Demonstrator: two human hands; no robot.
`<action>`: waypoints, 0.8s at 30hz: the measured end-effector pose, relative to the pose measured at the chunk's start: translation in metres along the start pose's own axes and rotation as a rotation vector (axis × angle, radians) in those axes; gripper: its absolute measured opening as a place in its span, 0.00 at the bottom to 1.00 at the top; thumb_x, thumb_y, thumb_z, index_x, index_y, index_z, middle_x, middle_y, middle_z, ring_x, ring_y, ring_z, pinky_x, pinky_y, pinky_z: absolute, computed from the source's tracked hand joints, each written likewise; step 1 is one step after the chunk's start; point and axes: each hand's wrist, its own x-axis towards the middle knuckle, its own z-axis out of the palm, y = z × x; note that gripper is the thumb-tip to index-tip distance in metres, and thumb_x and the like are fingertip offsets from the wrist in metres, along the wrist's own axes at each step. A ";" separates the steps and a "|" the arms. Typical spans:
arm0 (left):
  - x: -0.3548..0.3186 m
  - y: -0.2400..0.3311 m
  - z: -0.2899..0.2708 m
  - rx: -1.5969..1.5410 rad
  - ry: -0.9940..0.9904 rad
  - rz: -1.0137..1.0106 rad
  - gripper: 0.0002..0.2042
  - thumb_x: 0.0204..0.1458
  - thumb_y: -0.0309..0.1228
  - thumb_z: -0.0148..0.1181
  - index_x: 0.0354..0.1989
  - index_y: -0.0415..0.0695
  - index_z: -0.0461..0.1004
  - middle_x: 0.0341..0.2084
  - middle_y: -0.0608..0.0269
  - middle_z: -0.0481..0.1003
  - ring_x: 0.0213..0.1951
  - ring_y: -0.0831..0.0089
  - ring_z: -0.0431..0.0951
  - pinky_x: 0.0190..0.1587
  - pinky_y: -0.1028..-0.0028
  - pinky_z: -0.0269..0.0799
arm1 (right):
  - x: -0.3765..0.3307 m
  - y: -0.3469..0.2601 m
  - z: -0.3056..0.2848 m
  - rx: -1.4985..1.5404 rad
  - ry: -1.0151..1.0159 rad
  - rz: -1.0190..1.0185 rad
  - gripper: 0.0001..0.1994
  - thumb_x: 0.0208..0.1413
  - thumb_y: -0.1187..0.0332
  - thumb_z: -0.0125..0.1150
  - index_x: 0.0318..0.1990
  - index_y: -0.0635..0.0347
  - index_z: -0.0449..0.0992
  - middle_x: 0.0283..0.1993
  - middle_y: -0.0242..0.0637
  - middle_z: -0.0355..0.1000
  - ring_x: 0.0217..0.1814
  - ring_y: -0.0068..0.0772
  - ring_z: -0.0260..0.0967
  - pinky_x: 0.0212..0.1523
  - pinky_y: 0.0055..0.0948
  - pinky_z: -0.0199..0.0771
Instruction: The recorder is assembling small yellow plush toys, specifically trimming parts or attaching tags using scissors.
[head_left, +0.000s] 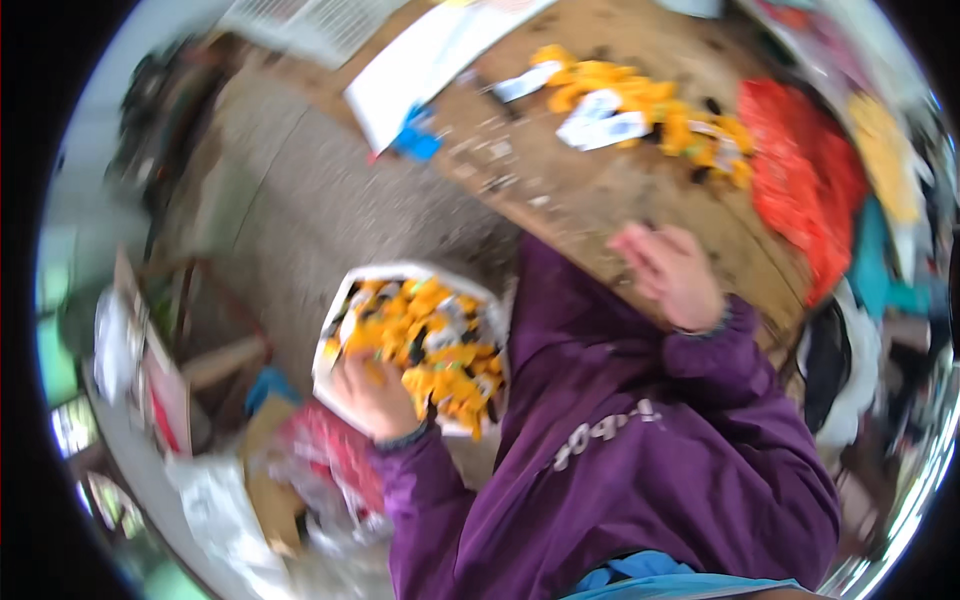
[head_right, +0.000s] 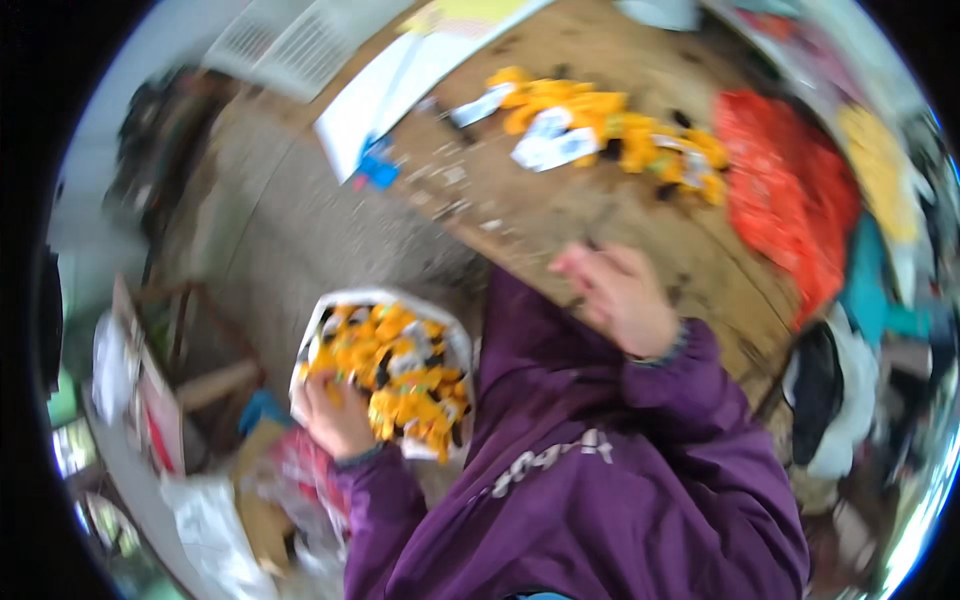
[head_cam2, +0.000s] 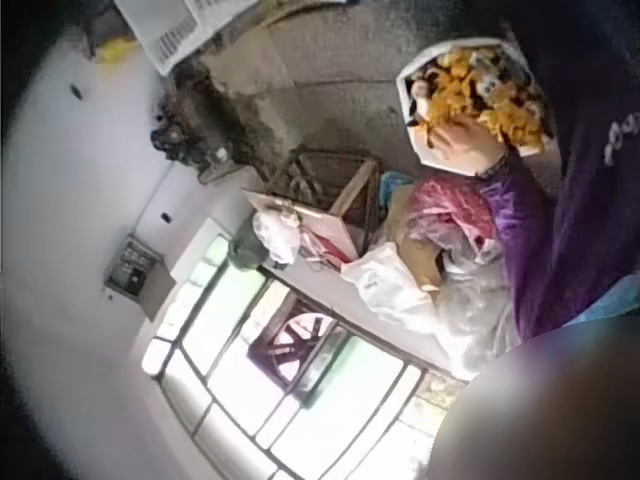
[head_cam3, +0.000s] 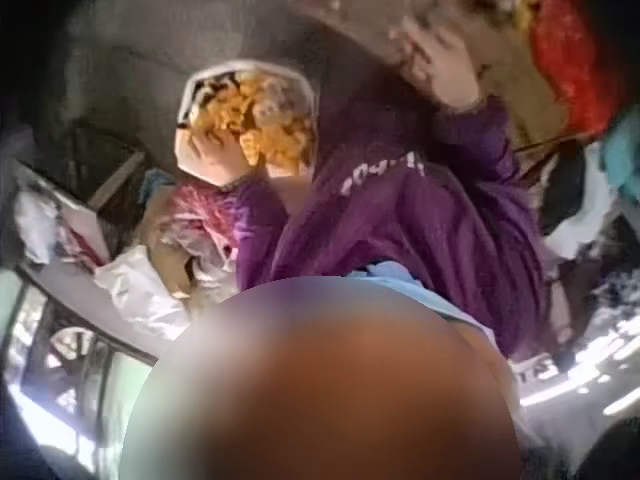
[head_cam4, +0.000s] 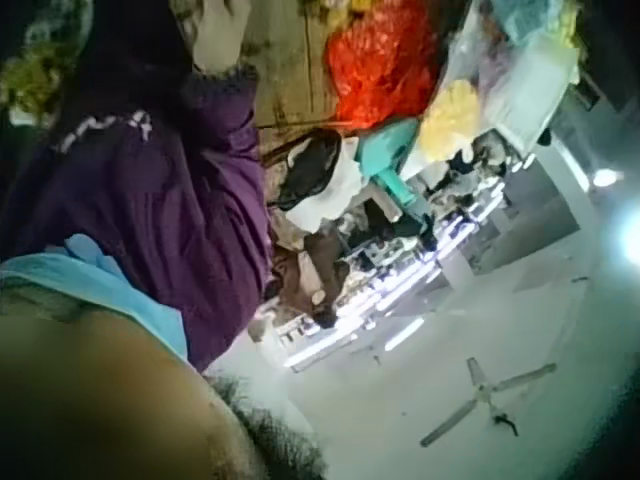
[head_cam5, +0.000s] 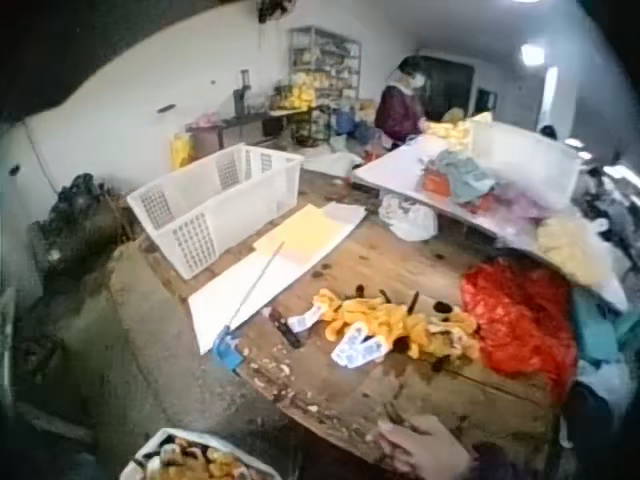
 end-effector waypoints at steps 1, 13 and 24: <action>-0.004 -0.008 0.008 0.077 0.023 0.042 0.09 0.41 0.22 0.58 0.33 0.44 0.72 0.33 0.55 0.73 0.37 0.56 0.71 0.43 0.65 0.68 | 0.001 -0.001 0.000 -0.026 0.000 -0.053 0.12 0.63 0.63 0.54 0.38 0.62 0.77 0.23 0.24 0.63 0.13 0.11 0.47 0.13 0.15 0.44; -0.016 -0.078 0.043 0.251 -0.472 -0.074 0.13 0.42 0.23 0.56 0.38 0.42 0.77 0.33 0.51 0.75 0.35 0.50 0.73 0.40 0.60 0.72 | 0.095 -0.034 -0.088 -1.058 1.147 -1.044 0.14 0.52 0.73 0.57 0.48 0.55 0.75 0.28 0.37 0.71 0.31 0.41 0.71 0.34 0.35 0.72; 0.020 0.038 -0.008 -0.229 -0.216 0.150 0.10 0.48 0.21 0.58 0.39 0.41 0.77 0.33 0.57 0.76 0.32 0.61 0.75 0.36 0.69 0.72 | 0.132 -0.033 -0.132 -1.032 1.086 -0.634 0.17 0.51 0.71 0.59 0.50 0.53 0.75 0.37 0.41 0.76 0.37 0.44 0.73 0.38 0.36 0.73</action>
